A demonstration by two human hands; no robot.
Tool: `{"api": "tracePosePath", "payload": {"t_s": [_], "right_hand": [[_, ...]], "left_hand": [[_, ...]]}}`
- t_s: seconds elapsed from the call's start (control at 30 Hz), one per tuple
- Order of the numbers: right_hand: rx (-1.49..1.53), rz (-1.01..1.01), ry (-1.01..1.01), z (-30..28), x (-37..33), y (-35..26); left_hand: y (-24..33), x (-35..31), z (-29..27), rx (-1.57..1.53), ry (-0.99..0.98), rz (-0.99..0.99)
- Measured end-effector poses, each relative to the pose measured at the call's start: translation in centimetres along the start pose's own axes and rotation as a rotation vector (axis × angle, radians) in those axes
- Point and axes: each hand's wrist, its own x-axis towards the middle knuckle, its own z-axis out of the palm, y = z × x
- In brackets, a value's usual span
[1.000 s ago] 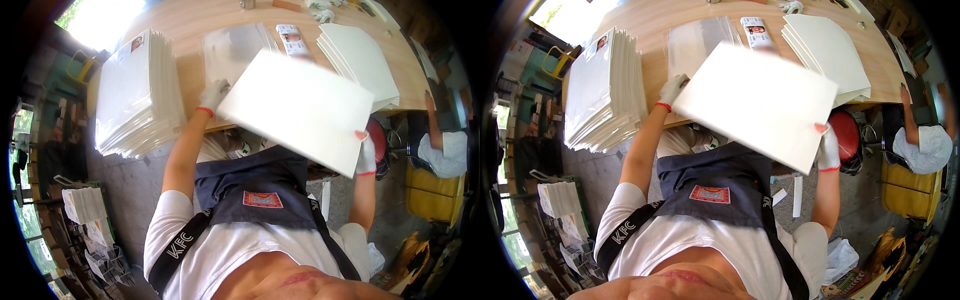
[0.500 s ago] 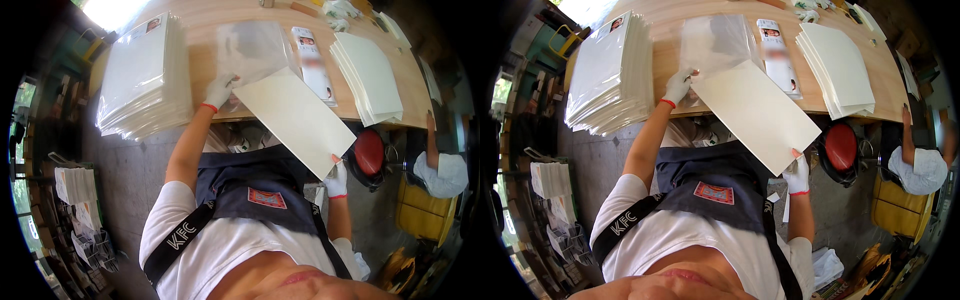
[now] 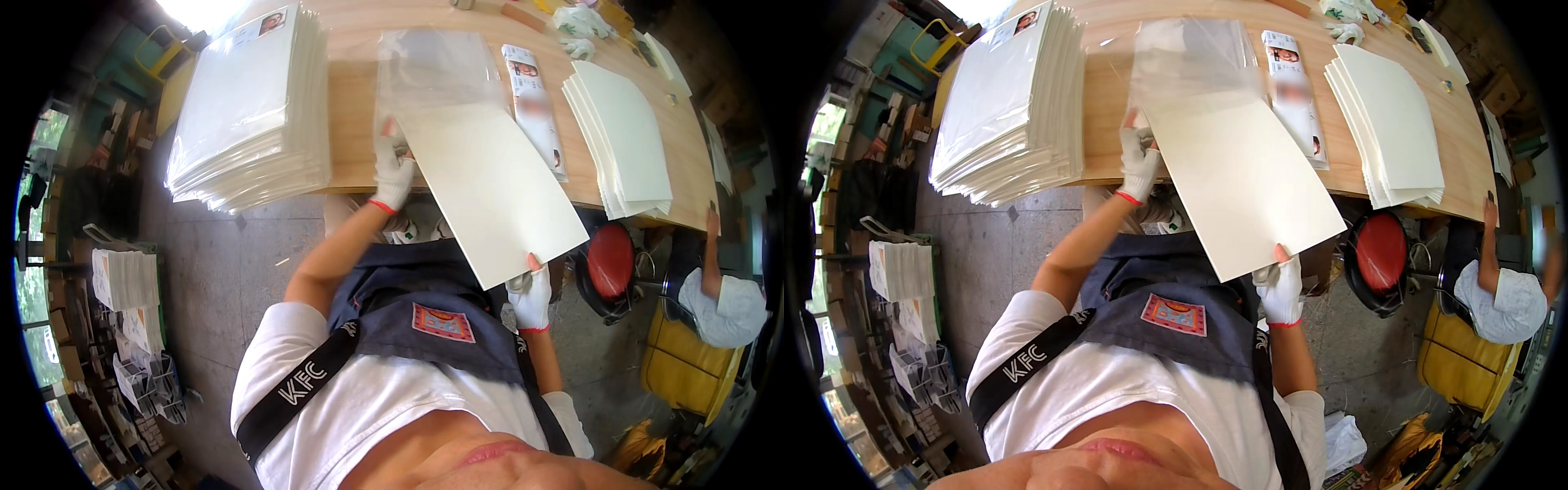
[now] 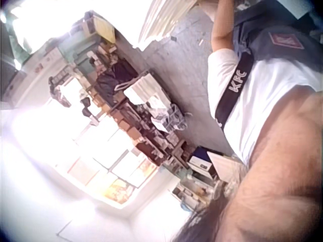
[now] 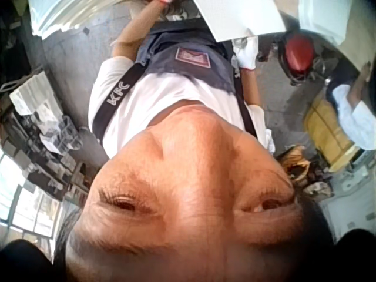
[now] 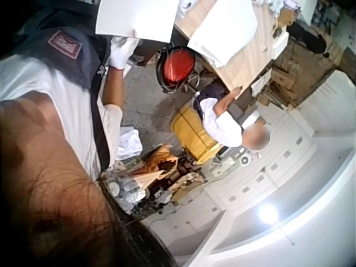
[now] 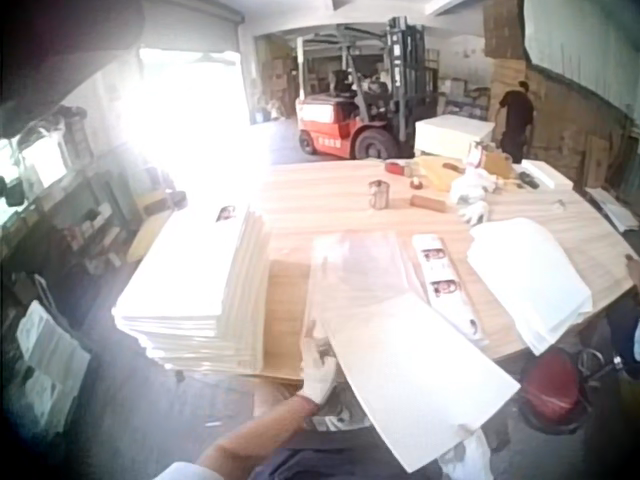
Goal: The person repeatedly picks up a white rectangular sheet and a clear plastic sleeve from a table, inserts the sheet into the sleeve, and places the packaged item on a growing stack. The person wears white gloves and a KFC-branded headstrap while performing this repetitive assembly task.
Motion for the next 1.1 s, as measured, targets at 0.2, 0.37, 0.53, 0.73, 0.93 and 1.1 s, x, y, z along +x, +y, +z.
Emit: {"api": "tracePosePath", "payload": {"t_s": [0.2,0.37,0.53,0.73,0.93,1.1], "right_hand": [[-0.018,0.101,0.016,2.5,-2.1,-0.2],[-0.054,0.155,-0.015,2.9,-2.4,0.1],[-0.160,0.358,0.072,1.1,-0.5,4.2],[0.317,0.450,0.075,3.4,9.0,9.5],[0.120,0.366,-0.091,6.0,15.0,8.7],[-0.458,-0.015,-0.639,11.5,7.0,-1.8]], "left_hand": [[1.8,-0.7,8.2,-0.617,0.585,-0.270],[2.7,-3.3,9.9,-0.707,0.440,-0.500],[0.3,-11.2,7.2,-0.681,0.187,-0.845],[-2.3,-14.5,4.4,-0.487,0.084,-1.036],[-0.5,-11.6,1.0,-0.696,-0.369,-1.101],[13.8,-5.3,-5.9,-0.297,-0.840,-0.564]]}}
